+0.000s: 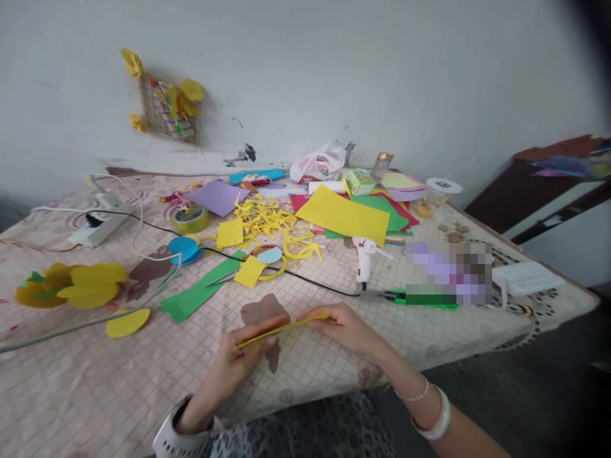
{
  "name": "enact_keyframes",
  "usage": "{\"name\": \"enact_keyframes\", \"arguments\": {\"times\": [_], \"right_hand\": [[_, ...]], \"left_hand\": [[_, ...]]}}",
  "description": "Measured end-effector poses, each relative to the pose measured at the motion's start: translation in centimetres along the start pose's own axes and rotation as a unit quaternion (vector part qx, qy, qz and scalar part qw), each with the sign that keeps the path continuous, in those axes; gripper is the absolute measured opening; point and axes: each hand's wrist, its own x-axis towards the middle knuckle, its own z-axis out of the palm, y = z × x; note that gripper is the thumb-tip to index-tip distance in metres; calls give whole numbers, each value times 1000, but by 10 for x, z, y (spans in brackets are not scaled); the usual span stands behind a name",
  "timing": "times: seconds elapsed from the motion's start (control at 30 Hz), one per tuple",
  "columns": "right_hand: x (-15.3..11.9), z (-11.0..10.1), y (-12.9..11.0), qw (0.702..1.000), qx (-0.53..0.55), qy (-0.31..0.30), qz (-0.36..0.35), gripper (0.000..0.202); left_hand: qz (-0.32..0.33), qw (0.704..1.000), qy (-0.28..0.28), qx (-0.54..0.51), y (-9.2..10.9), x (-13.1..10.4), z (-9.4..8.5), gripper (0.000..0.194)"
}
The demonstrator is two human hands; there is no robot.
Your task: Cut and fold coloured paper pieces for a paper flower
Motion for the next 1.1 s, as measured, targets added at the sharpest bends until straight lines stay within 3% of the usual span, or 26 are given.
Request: {"name": "enact_keyframes", "arguments": {"times": [0.2,0.37,0.47,0.53,0.63,0.77,0.93,1.1], "right_hand": [[4,-4,6,998,-54,6,-29,16],[5,-1,5,978,-99,170,-76,14],[3,10,-8,948,-134,265,-113,9],[2,20,-19,931,-167,287,-150,7],[1,36,-29,922,-220,250,-199,11],[0,49,-27,917,-264,209,-216,16],[-3,49,-28,920,-274,192,-205,13],[-12,52,-32,930,-278,160,-181,16]], "left_hand": [[-20,998,36,-50,1,3,2,24],[-46,979,129,-152,2,5,22,24],[-69,949,207,-226,0,14,42,24],[-74,920,262,-281,-1,22,56,20],[-61,877,311,-360,2,31,73,19],[-43,845,312,-432,15,32,86,23],[-33,835,289,-467,27,27,94,63],[-34,862,270,-427,26,26,98,30]]}}
